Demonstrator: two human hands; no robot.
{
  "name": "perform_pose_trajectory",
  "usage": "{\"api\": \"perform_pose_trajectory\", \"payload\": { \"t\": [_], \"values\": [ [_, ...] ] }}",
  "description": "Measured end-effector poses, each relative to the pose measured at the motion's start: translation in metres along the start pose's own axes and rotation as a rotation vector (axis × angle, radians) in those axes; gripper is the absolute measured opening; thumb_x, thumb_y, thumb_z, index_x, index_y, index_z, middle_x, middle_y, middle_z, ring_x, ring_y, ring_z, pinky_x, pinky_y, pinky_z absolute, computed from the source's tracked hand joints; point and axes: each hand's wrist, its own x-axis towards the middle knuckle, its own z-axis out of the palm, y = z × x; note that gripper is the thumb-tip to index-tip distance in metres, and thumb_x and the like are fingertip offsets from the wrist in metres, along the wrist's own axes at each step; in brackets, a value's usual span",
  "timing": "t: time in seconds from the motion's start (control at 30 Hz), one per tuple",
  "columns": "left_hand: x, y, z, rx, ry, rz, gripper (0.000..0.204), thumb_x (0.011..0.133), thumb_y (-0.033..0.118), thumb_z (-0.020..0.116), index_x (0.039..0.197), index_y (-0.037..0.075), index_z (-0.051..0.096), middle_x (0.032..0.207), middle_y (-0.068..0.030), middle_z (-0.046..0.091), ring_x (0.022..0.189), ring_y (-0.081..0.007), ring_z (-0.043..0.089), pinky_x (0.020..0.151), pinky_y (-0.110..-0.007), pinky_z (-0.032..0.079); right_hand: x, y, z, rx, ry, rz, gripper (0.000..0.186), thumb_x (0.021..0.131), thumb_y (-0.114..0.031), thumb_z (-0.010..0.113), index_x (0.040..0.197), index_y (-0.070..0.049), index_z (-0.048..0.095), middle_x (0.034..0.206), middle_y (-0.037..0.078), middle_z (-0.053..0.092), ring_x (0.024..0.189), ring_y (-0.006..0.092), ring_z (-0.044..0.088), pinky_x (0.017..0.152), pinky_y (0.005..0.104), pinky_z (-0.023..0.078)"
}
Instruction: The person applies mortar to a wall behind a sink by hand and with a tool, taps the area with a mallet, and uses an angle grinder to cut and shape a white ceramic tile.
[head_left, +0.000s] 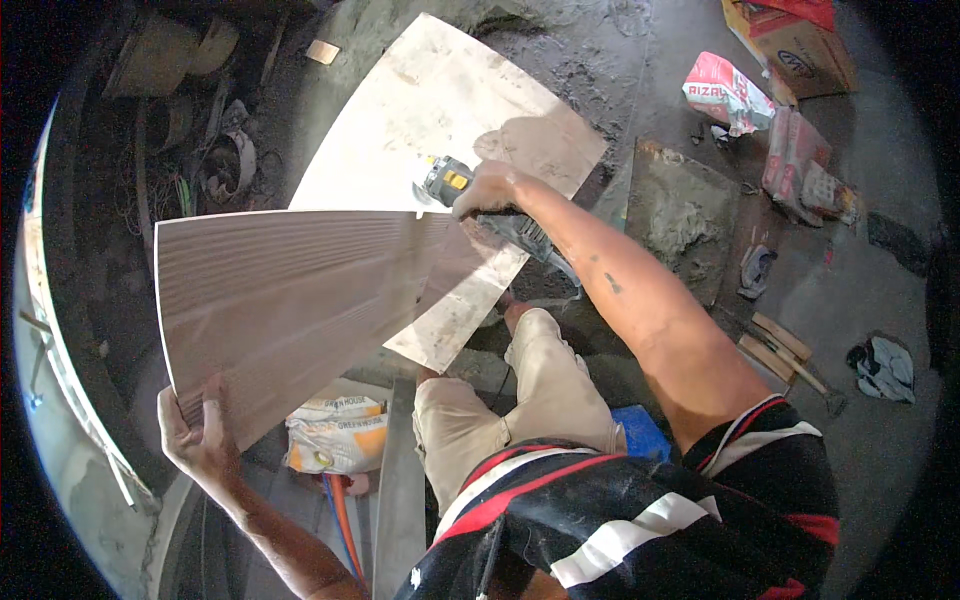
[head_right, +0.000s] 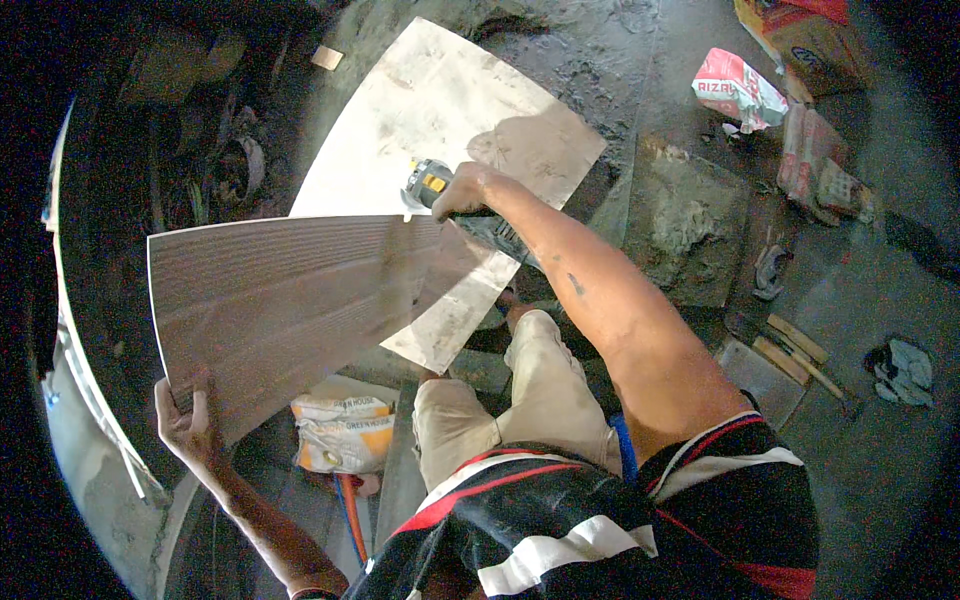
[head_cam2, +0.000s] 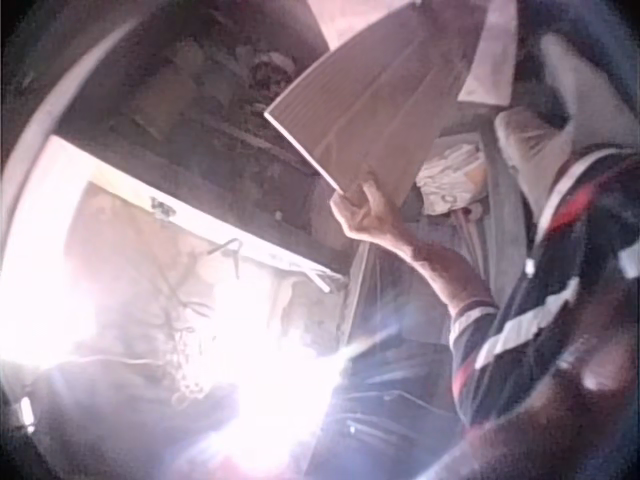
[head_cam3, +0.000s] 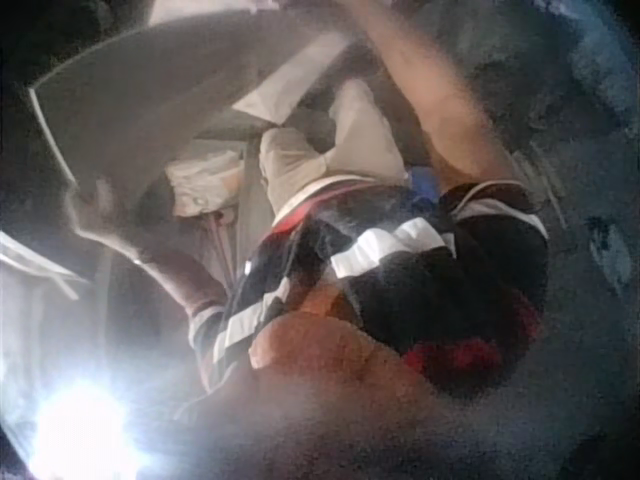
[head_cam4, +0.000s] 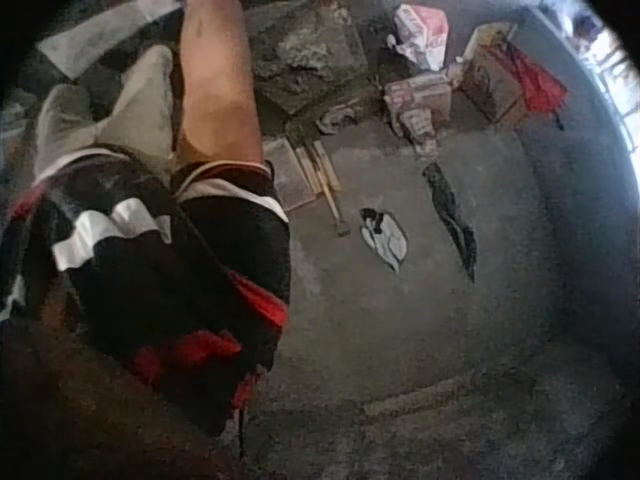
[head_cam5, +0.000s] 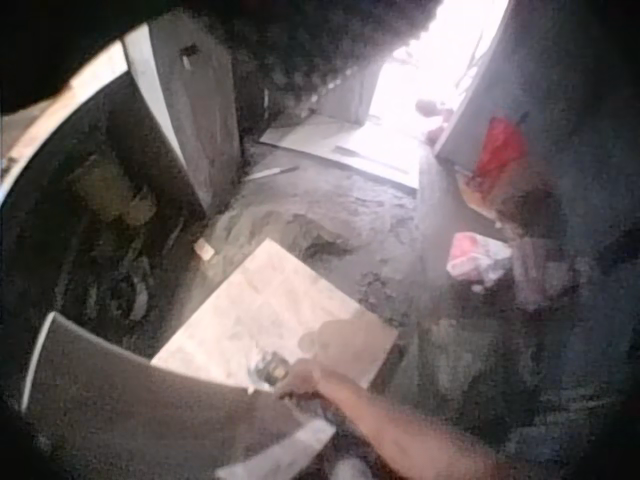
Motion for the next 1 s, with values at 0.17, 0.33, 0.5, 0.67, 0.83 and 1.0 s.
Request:
{"api": "perform_pose_trajectory", "payload": {
  "t": [0.17,0.33,0.5,0.67,0.83,1.0],
  "values": [
    [-0.02,0.014,0.004,-0.087,-0.001,-0.028,0.013,0.092,0.005,0.077,0.099,0.0,0.067,0.091,-0.0012,0.066,0.083,-0.0086,0.06,0.08,-0.025,0.048,-0.006,0.001,-0.001,0.05,-0.034,-0.046,0.056,0.06,-0.046,0.082,0.088,0.002,0.079,0.083,0.018,0.076,0.075,0.0254,0.071,0.069,0.0386,0.056],
    [-0.029,0.022,0.006,-0.047,0.023,-0.035,0.013,0.092,0.005,0.077,0.099,0.0,0.067,0.091,-0.0022,0.066,0.083,-0.0097,0.06,0.08,-0.026,0.048,-0.005,-0.002,0.0,0.005,-0.037,-0.082,0.056,0.061,-0.044,0.082,0.088,0.004,0.078,0.082,0.019,0.075,0.075,0.0258,0.071,0.069,0.04,0.056],
    [-0.032,0.024,0.006,-0.023,0.016,-0.038,0.015,0.092,0.006,0.077,0.098,0.0,0.066,0.092,-0.0033,0.067,0.084,-0.0109,0.06,0.081,-0.026,0.049,-0.002,0.0,0.001,0.039,-0.049,-0.098,0.052,0.062,-0.041,0.082,0.086,0.005,0.077,0.08,0.017,0.074,0.071,0.0247,0.069,0.066,0.0395,0.055],
    [-0.031,0.024,0.008,-0.046,0.018,-0.055,0.016,0.092,0.007,0.078,0.098,-0.001,0.065,0.092,-0.0036,0.068,0.085,-0.0124,0.061,0.082,-0.027,0.049,-0.001,0.0,0.001,0.071,-0.064,-0.106,0.051,0.062,-0.039,0.082,0.086,0.006,0.077,0.079,0.017,0.074,0.07,0.0248,0.07,0.066,0.0387,0.055],
    [-0.029,0.024,0.007,-0.028,0.017,-0.075,0.017,0.092,0.007,0.078,0.1,-0.001,0.066,0.095,-0.0047,0.068,0.087,-0.013,0.061,0.083,-0.028,0.049,-0.001,-0.003,0.001,0.01,-0.052,-0.104,0.051,0.062,-0.039,0.082,0.088,0.006,0.077,0.083,0.019,0.075,0.074,0.0263,0.071,0.068,0.0393,0.056],
    [-0.028,0.022,0.006,-0.023,0.012,-0.082,0.017,0.092,0.007,0.078,0.101,-0.001,0.066,0.097,-0.0057,0.067,0.089,-0.0142,0.062,0.084,-0.029,0.049,-0.003,-0.007,-0.001,-0.009,-0.062,-0.095,0.054,0.061,-0.04,0.083,0.089,0.006,0.078,0.086,0.02,0.076,0.076,0.0279,0.072,0.07,0.0396,0.057]
  ]
}}
